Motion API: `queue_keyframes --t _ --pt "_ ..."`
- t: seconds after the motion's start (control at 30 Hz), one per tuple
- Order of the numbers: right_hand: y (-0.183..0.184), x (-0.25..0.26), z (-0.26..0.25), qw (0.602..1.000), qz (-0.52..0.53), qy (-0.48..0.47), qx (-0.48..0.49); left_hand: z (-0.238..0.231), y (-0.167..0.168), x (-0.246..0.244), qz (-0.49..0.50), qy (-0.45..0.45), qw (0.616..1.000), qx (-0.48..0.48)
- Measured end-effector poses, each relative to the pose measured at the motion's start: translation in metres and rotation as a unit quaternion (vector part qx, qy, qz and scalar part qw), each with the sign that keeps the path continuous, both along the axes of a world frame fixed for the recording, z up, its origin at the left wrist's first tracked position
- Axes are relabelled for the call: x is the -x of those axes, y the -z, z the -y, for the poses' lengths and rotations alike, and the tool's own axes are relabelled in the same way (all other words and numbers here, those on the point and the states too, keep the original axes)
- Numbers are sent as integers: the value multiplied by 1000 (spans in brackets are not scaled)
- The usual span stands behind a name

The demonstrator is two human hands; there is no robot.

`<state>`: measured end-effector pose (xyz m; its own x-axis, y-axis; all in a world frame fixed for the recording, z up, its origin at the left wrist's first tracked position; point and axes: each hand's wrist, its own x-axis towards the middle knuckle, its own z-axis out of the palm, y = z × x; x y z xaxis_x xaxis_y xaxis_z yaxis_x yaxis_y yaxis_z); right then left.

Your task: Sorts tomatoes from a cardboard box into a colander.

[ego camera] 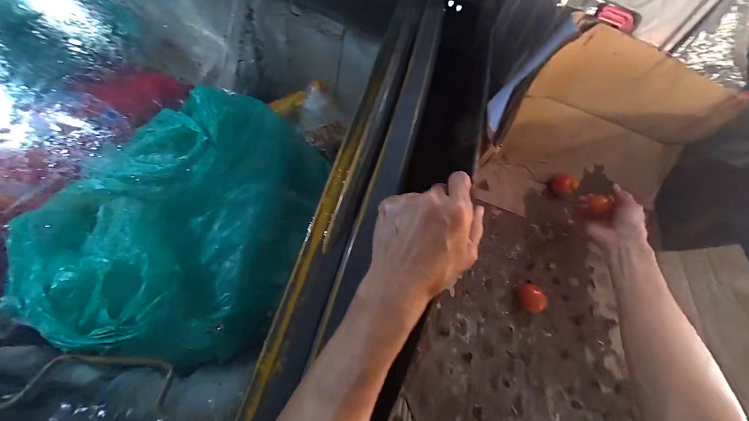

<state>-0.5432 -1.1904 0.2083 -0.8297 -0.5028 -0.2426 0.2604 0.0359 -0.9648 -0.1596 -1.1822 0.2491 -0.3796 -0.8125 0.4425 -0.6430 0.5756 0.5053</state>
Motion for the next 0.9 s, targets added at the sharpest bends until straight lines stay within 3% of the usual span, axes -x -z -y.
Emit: queue_keyframes --t 0.03,0.07,0.13,0.2,0.27,0.3,0.37,0.43,0.47,0.53,0.63,0.8,0.9 --pt "4 3 15 992 -106 6 -70 0 1 0 -2 -1 1000 5" --pt "8 7 25 957 -239 -16 -162 0 2 0 -1 -1 1000 10" --pt "12 15 36 844 -418 -114 -315 0 2 1 3 3 1000 17" --pt "15 11 45 749 -469 -194 -426 1 2 1 2 4 1000 21" --pt "19 9 45 703 -499 -189 -470 1 2 2 -2 1 999 33" --pt "20 8 41 727 -490 -177 -447 1 2 2 -1 2 999 34" --pt "22 5 23 856 -386 -141 -314 0 3 1 7 5 999 33" --pt "17 -12 -2 971 -153 -128 -128 0 2 0 14 11 999 27" --pt "7 -28 -19 988 -21 -145 -47 1 2 0 16 13 1000 23" --pt "-6 -59 -64 968 143 -200 46 -1 0 -1 26 19 999 6" --pt "-12 -98 -131 923 209 -314 75 0 -2 -2 43 22 999 -7" --pt "-21 -176 -244 884 137 -435 106 -1 -16 -2 79 27 994 -68" --pt "-9 -233 -312 816 94 -564 90 2 -16 -2 93 24 993 -75"
